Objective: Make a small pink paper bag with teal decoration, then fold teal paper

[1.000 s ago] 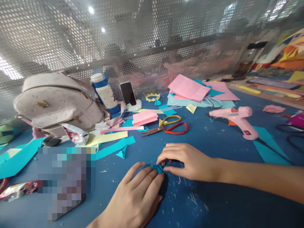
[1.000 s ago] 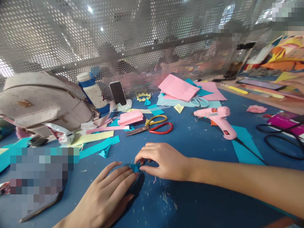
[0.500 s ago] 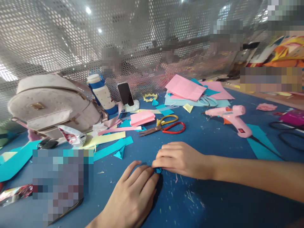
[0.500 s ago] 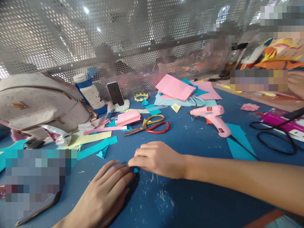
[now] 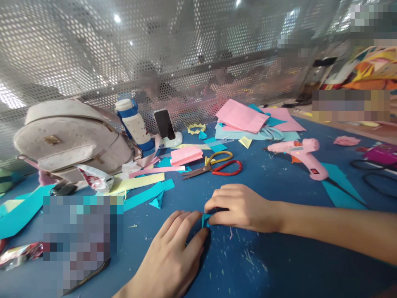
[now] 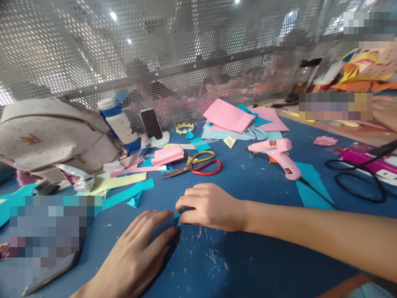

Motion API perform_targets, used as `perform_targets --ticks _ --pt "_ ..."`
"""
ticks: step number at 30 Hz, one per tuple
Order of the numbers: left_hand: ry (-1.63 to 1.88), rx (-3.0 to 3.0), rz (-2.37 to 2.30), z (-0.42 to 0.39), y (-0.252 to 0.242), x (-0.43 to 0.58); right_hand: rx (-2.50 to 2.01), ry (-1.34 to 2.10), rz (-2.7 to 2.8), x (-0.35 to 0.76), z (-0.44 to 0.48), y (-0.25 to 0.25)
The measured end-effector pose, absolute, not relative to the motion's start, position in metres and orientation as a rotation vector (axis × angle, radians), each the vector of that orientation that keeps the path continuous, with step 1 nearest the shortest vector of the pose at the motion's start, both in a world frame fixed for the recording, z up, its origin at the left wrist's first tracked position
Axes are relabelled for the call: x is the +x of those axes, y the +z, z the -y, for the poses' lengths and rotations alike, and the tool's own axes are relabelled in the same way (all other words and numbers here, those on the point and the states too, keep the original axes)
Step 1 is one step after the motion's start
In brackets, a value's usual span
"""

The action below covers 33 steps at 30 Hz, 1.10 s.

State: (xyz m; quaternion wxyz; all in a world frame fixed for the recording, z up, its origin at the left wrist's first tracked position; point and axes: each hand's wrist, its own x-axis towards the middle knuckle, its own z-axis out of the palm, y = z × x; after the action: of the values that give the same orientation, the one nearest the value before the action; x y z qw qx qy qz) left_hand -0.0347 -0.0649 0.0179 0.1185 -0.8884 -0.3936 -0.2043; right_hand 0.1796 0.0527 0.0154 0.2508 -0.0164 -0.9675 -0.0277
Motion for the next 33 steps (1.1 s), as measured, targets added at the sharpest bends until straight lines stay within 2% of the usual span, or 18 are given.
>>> perform_targets --ticks 7,14,33 --pt "-0.653 -2.639 1.099 0.062 0.02 -0.034 0.166 -0.309 2.581 0.181 -0.054 0.017" --pt "-0.572 -2.684 1.071 0.062 0.023 -0.034 0.317 -0.38 2.583 0.185 -0.06 0.02" --pt "-0.493 -2.766 1.02 0.062 0.024 -0.036 0.221 -0.132 2.644 0.184 -0.066 0.017"
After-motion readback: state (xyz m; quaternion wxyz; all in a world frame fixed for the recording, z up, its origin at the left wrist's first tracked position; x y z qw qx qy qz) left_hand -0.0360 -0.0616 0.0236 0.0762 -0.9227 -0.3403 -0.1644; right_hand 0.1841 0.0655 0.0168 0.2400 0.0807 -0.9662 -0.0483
